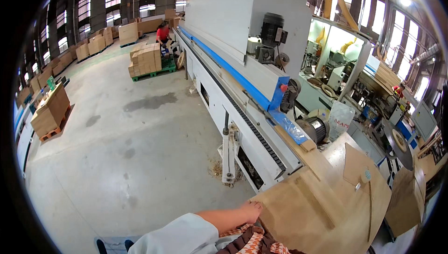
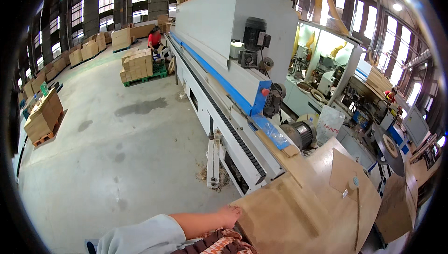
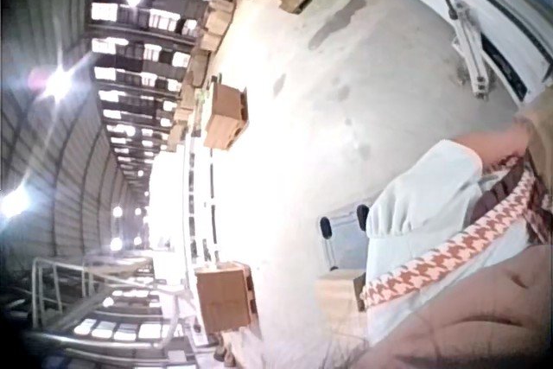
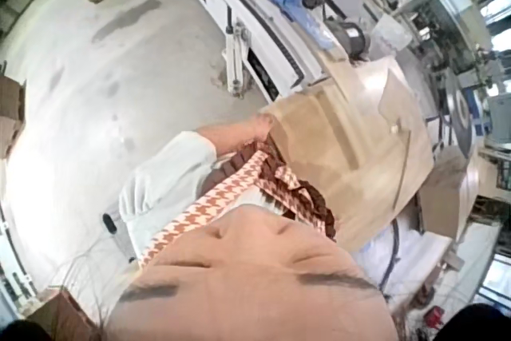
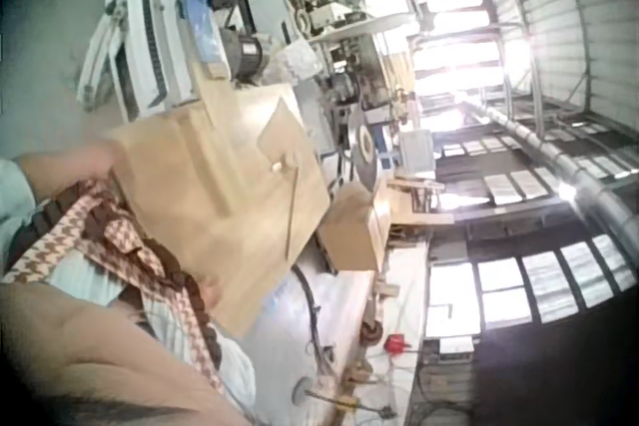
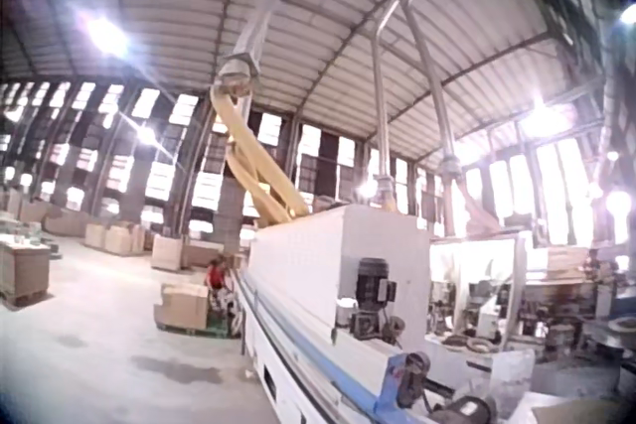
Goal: The person takes wooden boards from a worktable and stacks them onto a pallet by hand.
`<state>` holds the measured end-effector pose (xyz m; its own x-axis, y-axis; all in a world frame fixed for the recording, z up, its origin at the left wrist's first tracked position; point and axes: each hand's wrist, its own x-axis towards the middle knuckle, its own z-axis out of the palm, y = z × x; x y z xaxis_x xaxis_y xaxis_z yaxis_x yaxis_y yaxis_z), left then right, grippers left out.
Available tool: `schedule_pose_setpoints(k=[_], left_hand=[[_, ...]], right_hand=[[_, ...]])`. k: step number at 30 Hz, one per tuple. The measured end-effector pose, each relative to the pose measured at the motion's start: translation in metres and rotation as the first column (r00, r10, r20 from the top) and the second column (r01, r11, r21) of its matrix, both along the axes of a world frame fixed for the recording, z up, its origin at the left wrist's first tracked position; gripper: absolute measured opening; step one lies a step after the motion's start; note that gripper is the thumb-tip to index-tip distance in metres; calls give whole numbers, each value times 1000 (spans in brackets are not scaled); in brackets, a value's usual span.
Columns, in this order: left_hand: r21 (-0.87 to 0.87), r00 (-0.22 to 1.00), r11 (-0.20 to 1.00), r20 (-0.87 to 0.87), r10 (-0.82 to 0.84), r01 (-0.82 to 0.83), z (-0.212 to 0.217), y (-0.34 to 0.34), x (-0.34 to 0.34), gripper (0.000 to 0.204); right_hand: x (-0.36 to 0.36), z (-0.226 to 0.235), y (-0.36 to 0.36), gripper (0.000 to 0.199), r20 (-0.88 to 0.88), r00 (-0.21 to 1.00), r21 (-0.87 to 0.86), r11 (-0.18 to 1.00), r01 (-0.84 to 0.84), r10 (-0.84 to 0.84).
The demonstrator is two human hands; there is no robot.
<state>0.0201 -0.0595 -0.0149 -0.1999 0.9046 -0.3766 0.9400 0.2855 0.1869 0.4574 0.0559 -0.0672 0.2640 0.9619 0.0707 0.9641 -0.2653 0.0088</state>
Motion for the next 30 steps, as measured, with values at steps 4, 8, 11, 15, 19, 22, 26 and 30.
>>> schedule_pose_setpoints(k=[4,8,11,15,19,22,26,30], left_hand=[[46,993,999,113,-13,8,-14,8,-11,43],[107,995,994,90,-35,26,-18,9,-12,42],[-26,989,998,142,-50,54,-10,13,-16,59],[-39,979,996,192,-69,77,-26,24,-19,57],[-180,966,982,258,1,48,-16,28,-19,58],[-152,983,986,179,-35,63,-14,26,-18,59],[-81,989,996,147,-29,41,-9,20,-14,59],[-107,990,992,132,-55,70,-2,22,-13,62]], right_hand=[[-3,-7,4,50,10,1000,28,999,28,-29],[2,-14,-1,47,10,998,39,998,55,-55],[5,-17,-3,46,8,997,47,996,76,-76],[11,-34,-5,45,11,995,46,995,94,-95],[33,-54,-12,44,10,993,57,991,118,-119],[32,-64,-14,44,55,988,222,966,132,-147],[25,-48,-15,44,66,984,194,969,153,-169],[23,-41,-12,44,54,984,143,976,162,-171]])
